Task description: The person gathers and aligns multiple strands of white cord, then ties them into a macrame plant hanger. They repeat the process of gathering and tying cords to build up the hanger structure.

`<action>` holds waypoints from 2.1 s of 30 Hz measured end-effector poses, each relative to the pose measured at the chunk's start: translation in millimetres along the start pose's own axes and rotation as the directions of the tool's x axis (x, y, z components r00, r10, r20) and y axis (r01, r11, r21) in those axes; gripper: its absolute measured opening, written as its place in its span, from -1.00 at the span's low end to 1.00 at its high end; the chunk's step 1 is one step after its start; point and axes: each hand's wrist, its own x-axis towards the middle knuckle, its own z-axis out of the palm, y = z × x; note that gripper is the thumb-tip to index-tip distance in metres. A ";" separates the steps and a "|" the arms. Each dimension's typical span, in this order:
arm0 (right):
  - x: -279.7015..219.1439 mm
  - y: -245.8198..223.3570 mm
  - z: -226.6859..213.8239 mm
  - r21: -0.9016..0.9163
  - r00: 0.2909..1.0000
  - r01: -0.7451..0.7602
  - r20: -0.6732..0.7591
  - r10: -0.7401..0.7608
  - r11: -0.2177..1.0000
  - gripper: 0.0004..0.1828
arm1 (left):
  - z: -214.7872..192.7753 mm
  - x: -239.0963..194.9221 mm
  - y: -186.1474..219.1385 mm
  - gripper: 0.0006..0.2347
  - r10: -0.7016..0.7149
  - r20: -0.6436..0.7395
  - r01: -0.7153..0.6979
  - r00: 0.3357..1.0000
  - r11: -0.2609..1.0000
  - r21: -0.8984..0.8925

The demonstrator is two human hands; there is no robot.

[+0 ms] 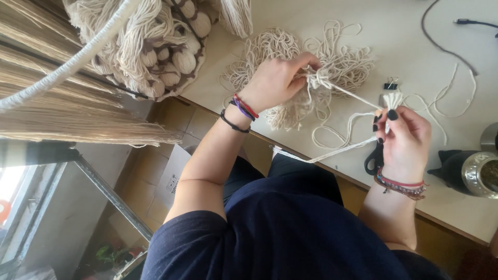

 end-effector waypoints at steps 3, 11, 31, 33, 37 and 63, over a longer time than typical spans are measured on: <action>-6.6 -6.2 14.9 -0.010 0.995 -0.017 0.100 0.018 1.000 -0.84 | 10.2 -5.7 2.9 -0.20 -0.123 0.147 0.106 0.981 0.987 0.119; -15.3 -13.1 19.1 0.005 0.991 -0.005 0.137 0.005 1.000 -0.85 | 14.3 6.2 -10.1 -0.28 -0.152 0.078 0.132 0.985 0.968 0.211; -51.7 -43.2 5.0 -0.054 0.980 0.139 0.152 -0.129 0.989 -0.73 | 100.2 -18.3 0.1 -0.82 0.295 0.100 -0.276 0.950 0.947 -0.166; -57.7 -40.7 -4.5 -0.082 0.987 0.141 0.082 -0.135 0.987 -0.80 | 99.0 -20.6 -30.2 -0.76 0.214 0.023 -0.214 0.976 0.977 -0.014; -59.5 -40.8 -18.2 0.062 0.943 0.260 0.198 -0.267 0.964 -0.81 | 73.1 -13.5 -46.7 -0.76 0.046 0.003 -0.046 0.999 0.998 0.053; -67.8 -53.1 76.8 -0.342 0.942 0.266 0.291 -0.167 0.901 -0.71 | -9.0 -138.0 57.4 -0.82 -0.037 0.252 0.194 0.967 0.747 -0.636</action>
